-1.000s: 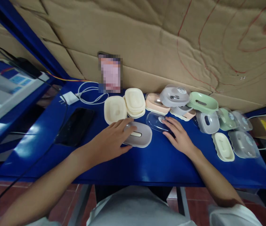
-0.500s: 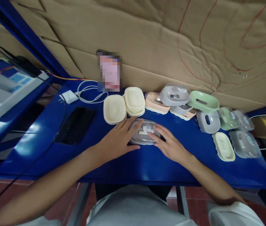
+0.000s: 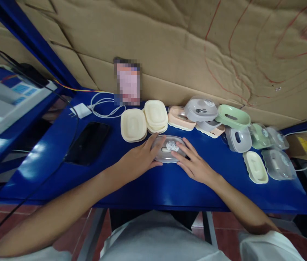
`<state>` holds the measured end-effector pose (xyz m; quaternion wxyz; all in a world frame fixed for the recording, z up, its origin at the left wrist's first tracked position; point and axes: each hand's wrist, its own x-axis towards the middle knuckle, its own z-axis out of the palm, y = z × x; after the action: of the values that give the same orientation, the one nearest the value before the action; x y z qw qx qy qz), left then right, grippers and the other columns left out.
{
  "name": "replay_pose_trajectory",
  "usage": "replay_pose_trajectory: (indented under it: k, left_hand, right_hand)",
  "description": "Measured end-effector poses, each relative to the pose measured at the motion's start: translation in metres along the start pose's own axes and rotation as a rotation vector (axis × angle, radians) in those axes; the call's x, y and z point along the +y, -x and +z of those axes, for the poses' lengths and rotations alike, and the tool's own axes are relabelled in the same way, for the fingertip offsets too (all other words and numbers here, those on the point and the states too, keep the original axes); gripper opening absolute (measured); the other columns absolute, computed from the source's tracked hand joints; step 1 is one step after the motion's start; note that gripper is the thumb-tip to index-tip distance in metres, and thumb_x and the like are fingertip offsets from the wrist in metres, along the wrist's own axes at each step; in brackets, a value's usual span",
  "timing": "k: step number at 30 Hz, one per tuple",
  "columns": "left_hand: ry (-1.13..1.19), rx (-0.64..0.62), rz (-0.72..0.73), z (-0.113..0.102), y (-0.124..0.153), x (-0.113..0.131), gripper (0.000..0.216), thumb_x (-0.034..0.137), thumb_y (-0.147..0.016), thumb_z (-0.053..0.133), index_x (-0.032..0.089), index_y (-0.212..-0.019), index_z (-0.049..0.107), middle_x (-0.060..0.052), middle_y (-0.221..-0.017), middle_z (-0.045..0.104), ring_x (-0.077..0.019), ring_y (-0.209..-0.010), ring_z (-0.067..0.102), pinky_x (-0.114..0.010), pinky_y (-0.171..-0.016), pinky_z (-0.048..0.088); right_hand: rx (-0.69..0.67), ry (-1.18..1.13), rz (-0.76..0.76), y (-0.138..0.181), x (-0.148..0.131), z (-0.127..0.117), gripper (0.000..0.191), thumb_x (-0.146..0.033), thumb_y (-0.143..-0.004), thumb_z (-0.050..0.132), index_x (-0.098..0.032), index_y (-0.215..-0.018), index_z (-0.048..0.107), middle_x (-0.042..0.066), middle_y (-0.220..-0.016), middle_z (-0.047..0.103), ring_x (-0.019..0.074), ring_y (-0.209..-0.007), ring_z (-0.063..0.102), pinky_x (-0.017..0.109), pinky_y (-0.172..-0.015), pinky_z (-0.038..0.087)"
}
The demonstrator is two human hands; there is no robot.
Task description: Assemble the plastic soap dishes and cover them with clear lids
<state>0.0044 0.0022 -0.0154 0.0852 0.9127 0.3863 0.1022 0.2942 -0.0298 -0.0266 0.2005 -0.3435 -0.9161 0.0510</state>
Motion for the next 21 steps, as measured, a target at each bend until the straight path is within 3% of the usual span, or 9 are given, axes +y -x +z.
replay_pose_trajectory:
  k: [8, 15, 21]
  left_hand:
    - [0.137, -0.017, -0.011, 0.002, -0.003, -0.005, 0.089, 0.049, -0.099, 0.073, 0.026, -0.166, 0.02, -0.021, -0.164, 0.045, -0.0386, -0.139, 0.064, -0.048, -0.103, 0.064]
    - [0.198, 0.009, 0.011, 0.007, -0.003, -0.009, 0.09, 0.051, -0.097, 0.076, 0.025, -0.167, 0.026, -0.022, -0.162, 0.047, -0.0403, -0.139, 0.063, -0.051, -0.102, 0.063]
    - [0.264, -0.011, 0.135, -0.001, -0.009, -0.032, 0.086, 0.059, -0.097, 0.074, 0.029, -0.167, 0.034, -0.017, -0.162, 0.051, -0.0345, -0.141, 0.063, -0.045, -0.111, 0.058]
  right_hand:
    - [0.003, 0.009, -0.058, 0.002, 0.007, -0.002, 0.08, -0.016, -0.107, 0.057, -0.036, -0.175, 0.018, 0.01, -0.176, 0.035, 0.034, -0.169, 0.018, 0.06, -0.129, 0.043]
    - [-0.027, -0.104, 0.086, 0.002, 0.013, 0.0, 0.089, -0.041, -0.103, 0.07, -0.038, -0.175, 0.017, 0.012, -0.181, 0.019, 0.0366, -0.167, 0.023, 0.063, -0.128, 0.042]
    - [-0.021, -0.084, 0.093, 0.005, 0.019, -0.003, 0.085, -0.044, -0.1, 0.073, -0.038, -0.172, 0.028, 0.012, -0.178, 0.028, 0.0344, -0.162, 0.038, 0.056, -0.126, 0.048]
